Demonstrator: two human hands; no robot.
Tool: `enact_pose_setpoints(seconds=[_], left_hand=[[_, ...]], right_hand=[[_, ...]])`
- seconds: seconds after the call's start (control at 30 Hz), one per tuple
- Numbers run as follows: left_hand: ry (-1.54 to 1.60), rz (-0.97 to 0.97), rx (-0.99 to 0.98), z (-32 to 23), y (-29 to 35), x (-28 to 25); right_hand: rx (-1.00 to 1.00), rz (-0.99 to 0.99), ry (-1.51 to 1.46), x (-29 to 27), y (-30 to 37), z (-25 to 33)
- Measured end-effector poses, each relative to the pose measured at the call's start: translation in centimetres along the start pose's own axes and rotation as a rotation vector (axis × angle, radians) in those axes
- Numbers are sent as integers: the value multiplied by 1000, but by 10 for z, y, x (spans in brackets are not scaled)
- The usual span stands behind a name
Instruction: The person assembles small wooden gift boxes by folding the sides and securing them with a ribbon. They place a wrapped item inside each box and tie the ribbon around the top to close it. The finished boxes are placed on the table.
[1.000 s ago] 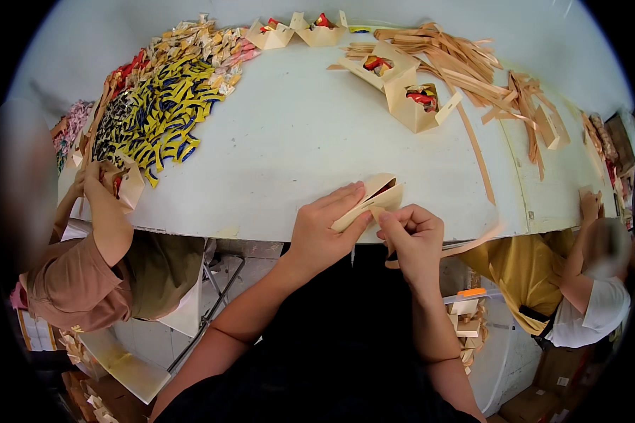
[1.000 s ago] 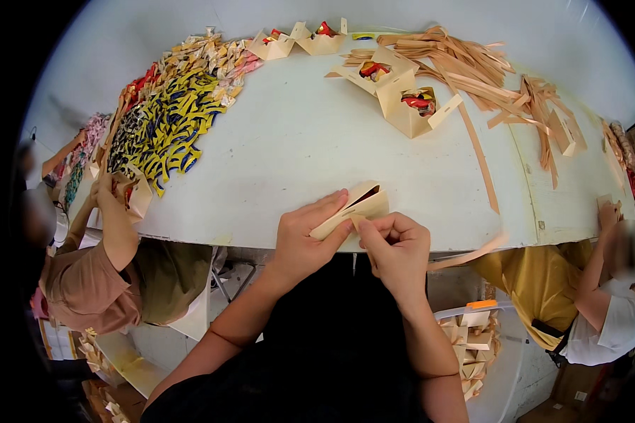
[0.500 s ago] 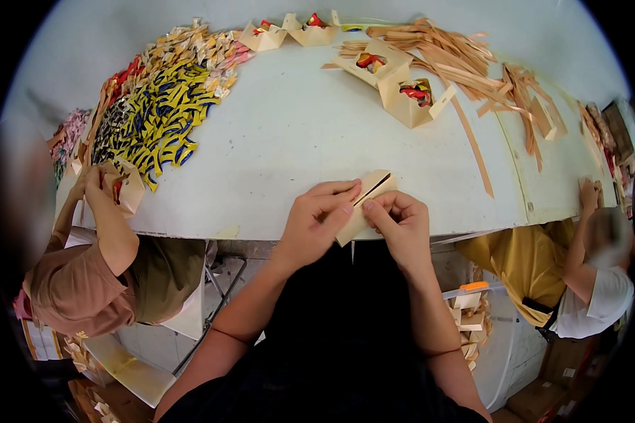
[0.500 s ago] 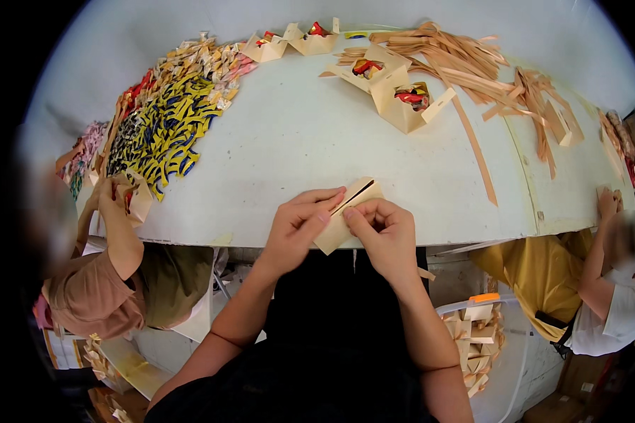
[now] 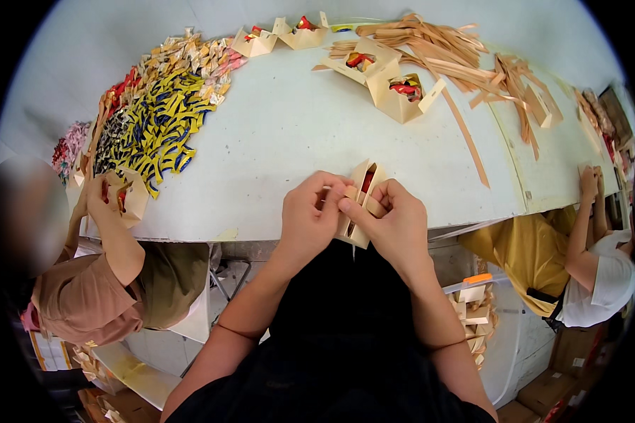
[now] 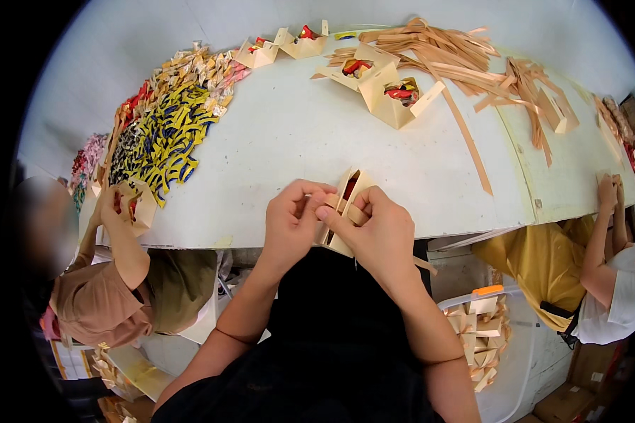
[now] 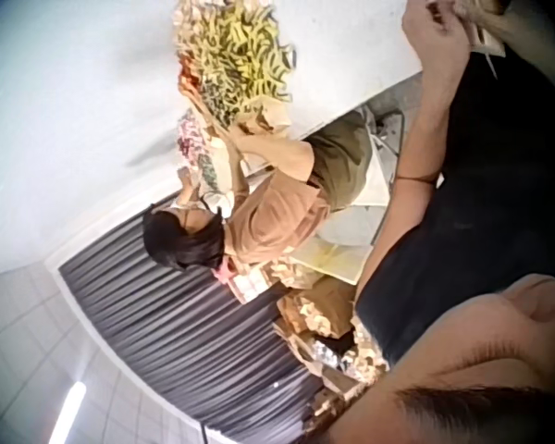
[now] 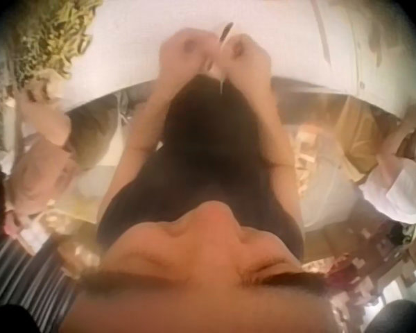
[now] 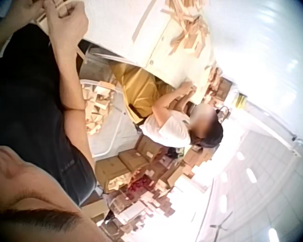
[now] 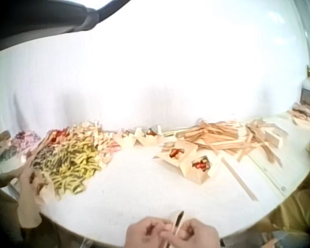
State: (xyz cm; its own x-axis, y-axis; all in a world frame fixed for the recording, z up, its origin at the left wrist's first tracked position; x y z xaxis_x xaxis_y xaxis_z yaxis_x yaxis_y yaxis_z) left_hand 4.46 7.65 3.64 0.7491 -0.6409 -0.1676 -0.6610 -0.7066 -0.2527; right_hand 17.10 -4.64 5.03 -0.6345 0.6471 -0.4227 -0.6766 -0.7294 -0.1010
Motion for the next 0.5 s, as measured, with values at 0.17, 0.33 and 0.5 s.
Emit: enact_pose_setpoints(seconds=[0.17, 0.33, 0.5], left_hand=[[138, -271, -121, 40, -10, -68], [-295, -715, 143, 13, 7, -136], [-461, -208, 72, 9, 29, -64]], right_hand=[[-16, -33, 58, -1, -4, -5], [-31, -43, 86, -1, -3, -5], [-13, -50, 70, 2, -3, -8]])
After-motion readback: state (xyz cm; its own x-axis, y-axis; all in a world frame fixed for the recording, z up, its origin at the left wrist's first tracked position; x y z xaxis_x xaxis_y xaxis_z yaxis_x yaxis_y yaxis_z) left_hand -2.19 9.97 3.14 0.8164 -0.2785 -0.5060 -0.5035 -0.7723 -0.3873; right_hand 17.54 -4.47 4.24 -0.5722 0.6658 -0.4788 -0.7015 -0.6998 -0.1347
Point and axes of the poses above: each hand's wrist, its own y-axis away from the middle knuckle, its own x-axis out of the palm, z = x × y, the point moved 8 cm from there along -y, towards the middle knuckle, and after that the axes turned 3 degrees about -y, right-handed, at the moved point
